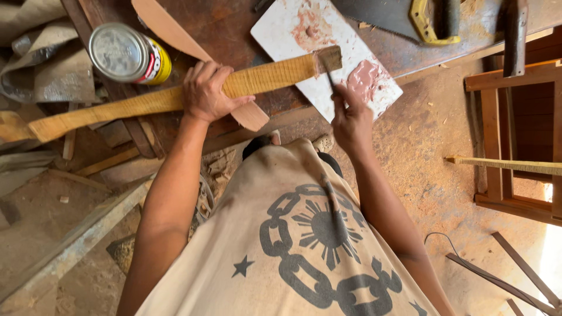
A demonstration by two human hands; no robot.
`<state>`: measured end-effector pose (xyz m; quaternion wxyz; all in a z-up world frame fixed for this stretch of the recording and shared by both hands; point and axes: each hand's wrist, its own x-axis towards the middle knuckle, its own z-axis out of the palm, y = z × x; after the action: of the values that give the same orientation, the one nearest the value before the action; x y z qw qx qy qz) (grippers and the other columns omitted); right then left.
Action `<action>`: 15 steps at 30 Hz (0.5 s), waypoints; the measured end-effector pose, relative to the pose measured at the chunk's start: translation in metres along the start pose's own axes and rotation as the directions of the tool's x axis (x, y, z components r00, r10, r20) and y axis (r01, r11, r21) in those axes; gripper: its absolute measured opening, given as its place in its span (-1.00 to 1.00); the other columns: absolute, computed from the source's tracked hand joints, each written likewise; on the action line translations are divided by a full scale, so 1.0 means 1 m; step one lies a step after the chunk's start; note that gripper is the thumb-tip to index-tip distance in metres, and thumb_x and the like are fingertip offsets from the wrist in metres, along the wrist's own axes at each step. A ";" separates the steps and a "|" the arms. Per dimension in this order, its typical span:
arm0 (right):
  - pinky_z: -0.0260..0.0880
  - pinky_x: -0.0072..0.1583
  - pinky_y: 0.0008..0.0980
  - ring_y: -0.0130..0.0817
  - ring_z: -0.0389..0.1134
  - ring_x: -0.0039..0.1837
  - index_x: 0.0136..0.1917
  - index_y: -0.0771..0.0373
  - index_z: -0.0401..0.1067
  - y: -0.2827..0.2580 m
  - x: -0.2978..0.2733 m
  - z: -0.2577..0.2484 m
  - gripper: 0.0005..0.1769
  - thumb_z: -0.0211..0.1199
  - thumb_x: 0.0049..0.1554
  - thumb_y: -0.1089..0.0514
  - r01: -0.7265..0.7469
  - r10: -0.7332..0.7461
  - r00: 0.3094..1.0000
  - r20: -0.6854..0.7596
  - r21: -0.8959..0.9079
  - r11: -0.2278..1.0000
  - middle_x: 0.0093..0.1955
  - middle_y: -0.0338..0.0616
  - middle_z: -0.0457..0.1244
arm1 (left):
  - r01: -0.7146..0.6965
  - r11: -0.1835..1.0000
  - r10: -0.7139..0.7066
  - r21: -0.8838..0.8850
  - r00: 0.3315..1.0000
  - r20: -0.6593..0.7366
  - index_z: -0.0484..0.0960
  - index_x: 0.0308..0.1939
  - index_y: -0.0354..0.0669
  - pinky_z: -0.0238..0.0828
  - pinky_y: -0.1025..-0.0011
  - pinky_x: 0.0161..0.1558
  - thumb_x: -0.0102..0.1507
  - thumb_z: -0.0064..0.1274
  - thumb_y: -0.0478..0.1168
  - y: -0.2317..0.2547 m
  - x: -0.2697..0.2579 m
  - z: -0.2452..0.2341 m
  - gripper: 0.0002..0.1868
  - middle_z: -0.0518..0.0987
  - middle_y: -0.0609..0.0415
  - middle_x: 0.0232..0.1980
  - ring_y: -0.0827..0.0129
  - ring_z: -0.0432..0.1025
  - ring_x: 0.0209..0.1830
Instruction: The person applies a pinkish filler to a small wooden piece and a larger wooden leg using a metal spatula. They then use a hammer to tap the small piece into place on the leg. The person continues to apply more filler to the joint area.
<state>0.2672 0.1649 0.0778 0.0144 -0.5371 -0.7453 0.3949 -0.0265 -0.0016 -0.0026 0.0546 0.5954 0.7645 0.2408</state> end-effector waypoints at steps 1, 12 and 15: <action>0.40 -0.28 -0.29 -0.34 0.38 -0.25 0.25 0.15 0.51 0.002 -0.006 -0.001 -0.72 0.06 0.36 0.17 0.025 -0.025 0.999 0.033 -0.013 1.000 -0.01 -0.09 0.43 | 0.015 1.000 -0.015 -0.008 1.000 0.018 0.74 -0.14 -0.15 0.42 0.14 -0.11 0.07 0.34 0.56 0.001 -0.005 -0.001 -0.18 0.58 0.07 -0.17 0.17 0.47 -0.12; 0.35 -0.33 -0.49 -0.53 0.38 -0.31 0.26 0.21 0.53 0.046 -0.041 -0.056 -0.74 0.17 0.33 0.22 -0.171 0.203 0.977 -0.061 0.342 0.924 -0.01 -0.13 0.45 | 0.242 0.905 -0.084 -0.348 0.907 0.413 0.77 0.18 -0.12 0.45 0.04 -0.01 0.10 0.28 0.54 -0.029 0.020 0.001 -0.09 0.61 -0.20 -0.05 -0.03 0.49 -0.04; 0.39 -0.30 -0.52 -0.55 0.40 -0.29 0.28 0.20 0.52 0.055 -0.050 -0.055 -0.73 0.15 0.34 0.25 -0.154 0.171 0.985 -0.036 0.278 0.948 -0.02 -0.15 0.45 | 0.059 0.995 -0.027 -0.082 0.939 0.342 0.79 0.11 -0.09 0.45 0.07 -0.04 0.29 0.02 0.53 -0.036 0.017 0.009 -0.20 0.61 -0.15 -0.14 -0.03 0.45 -0.07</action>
<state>0.3561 0.1622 0.1022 0.0782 -0.6010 -0.6360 0.4778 -0.0602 0.0110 -0.0229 0.2184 0.6082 0.7445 0.1675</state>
